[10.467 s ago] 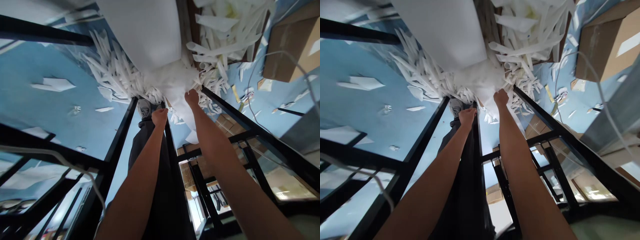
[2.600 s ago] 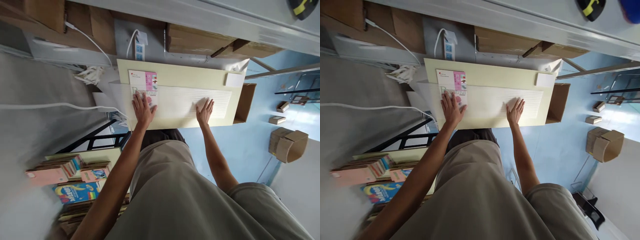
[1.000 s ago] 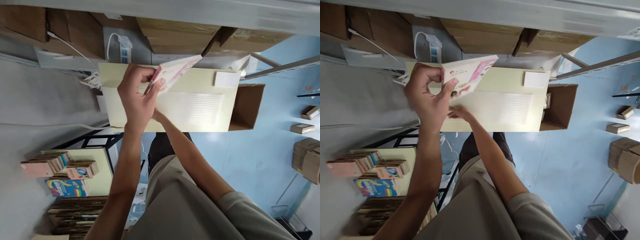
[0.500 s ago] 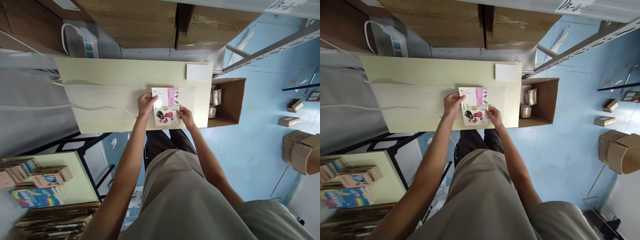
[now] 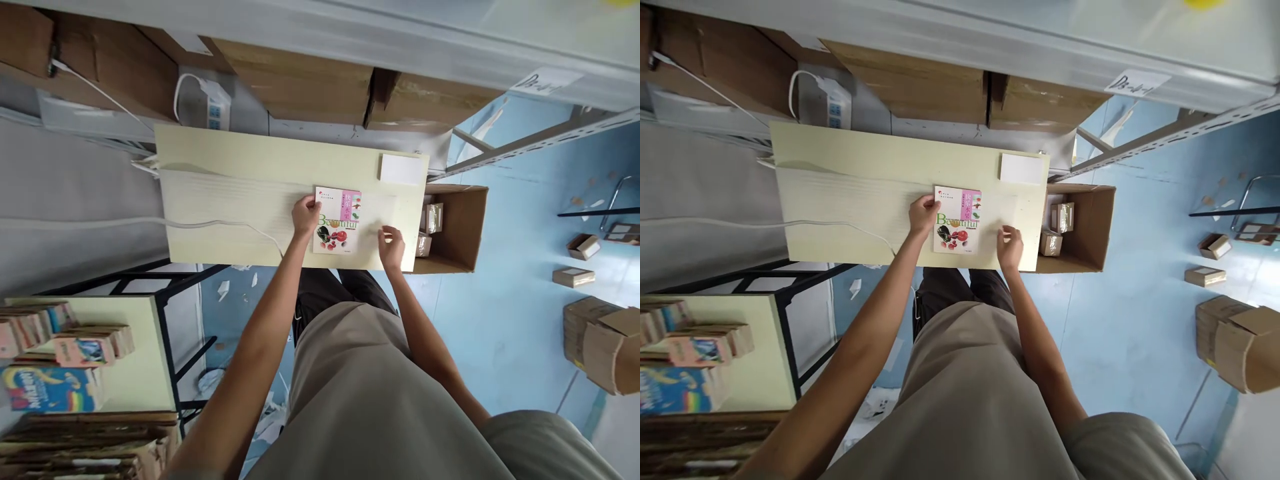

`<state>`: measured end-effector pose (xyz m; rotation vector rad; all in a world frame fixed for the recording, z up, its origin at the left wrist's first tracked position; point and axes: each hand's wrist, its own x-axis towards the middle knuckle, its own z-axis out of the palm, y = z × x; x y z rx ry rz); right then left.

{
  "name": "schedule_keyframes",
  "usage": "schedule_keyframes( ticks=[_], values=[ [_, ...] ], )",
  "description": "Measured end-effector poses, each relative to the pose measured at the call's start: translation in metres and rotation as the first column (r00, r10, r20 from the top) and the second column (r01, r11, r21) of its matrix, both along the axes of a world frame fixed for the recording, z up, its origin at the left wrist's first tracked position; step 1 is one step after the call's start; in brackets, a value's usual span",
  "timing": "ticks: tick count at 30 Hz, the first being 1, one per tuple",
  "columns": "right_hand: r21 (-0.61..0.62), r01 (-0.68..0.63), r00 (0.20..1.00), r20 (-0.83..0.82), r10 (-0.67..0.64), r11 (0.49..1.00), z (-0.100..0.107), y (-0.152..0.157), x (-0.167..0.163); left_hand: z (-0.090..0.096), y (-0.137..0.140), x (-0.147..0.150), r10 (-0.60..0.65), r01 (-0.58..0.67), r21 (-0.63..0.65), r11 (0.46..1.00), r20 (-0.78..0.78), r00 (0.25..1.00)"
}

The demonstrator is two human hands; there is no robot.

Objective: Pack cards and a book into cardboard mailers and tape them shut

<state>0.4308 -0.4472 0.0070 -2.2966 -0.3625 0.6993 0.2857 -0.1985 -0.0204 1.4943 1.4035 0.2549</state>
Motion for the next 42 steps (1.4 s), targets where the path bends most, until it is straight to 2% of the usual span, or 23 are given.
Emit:
schedule_keyframes(
  ticks=[3,7,9,11,13,15,18,22,27,31,34,36,39,42],
  values=[
    [-0.138,0.095,0.991,0.112,-0.080,0.986,0.008,-0.015,0.012,0.006,-0.004,-0.004,-0.090,0.091,0.041,0.995,-0.012,0.996],
    [-0.244,0.127,0.991,0.002,-0.131,0.961,0.013,-0.020,0.011,0.016,-0.027,-0.015,-0.257,0.286,0.150,0.946,-0.187,0.948],
    [-0.248,0.125,0.990,-0.025,-0.136,0.961,0.017,-0.019,0.006,0.020,-0.046,-0.023,-0.382,0.429,0.144,0.892,-0.268,0.884],
    [-0.227,0.118,0.991,-0.026,-0.128,0.967,0.022,-0.018,0.003,0.022,-0.066,-0.033,-0.537,0.593,0.095,0.799,-0.332,0.776],
    [-0.210,0.104,0.994,-0.022,-0.111,0.972,0.027,-0.017,0.000,0.023,-0.082,-0.040,-0.619,0.691,0.067,0.720,-0.388,0.683],
    [-0.209,0.083,0.996,-0.012,-0.088,0.974,0.031,-0.016,0.000,0.022,-0.089,-0.045,-0.628,0.721,0.080,0.688,-0.433,0.647],
    [-0.201,0.055,0.998,0.019,-0.052,0.978,0.036,-0.016,-0.002,0.021,-0.088,-0.049,-0.609,0.727,0.119,0.676,-0.465,0.642],
    [-0.104,-0.046,0.993,0.105,0.057,0.993,0.045,-0.013,-0.013,0.022,-0.083,-0.051,-0.621,0.742,0.116,0.660,-0.472,0.626],
    [0.007,-0.270,0.945,0.196,0.263,0.963,0.058,0.011,-0.043,0.021,-0.081,-0.055,-0.632,0.719,0.111,0.686,-0.398,0.665],
    [0.035,-0.365,0.924,0.133,0.358,0.930,0.055,0.043,-0.066,0.016,-0.073,-0.054,-0.593,0.616,0.106,0.780,-0.189,0.783],
    [0.010,-0.383,0.922,0.068,0.382,0.924,0.040,0.071,-0.080,0.014,-0.069,-0.049,-0.442,0.445,0.118,0.888,-0.052,0.896],
    [-0.027,-0.386,0.921,0.040,0.386,0.922,0.027,0.086,-0.088,0.014,-0.069,-0.043,-0.306,0.306,0.150,0.940,-0.025,0.952],
    [-0.059,-0.400,0.916,0.013,0.402,0.914,0.012,0.098,-0.094,0.015,-0.070,-0.034,-0.130,0.139,0.196,0.971,-0.059,0.990],
    [-0.018,-0.479,0.878,-0.011,0.479,0.878,0.008,0.093,-0.082,0.014,-0.068,-0.029,-0.047,0.065,0.212,0.975,-0.085,0.995]
  ],
)
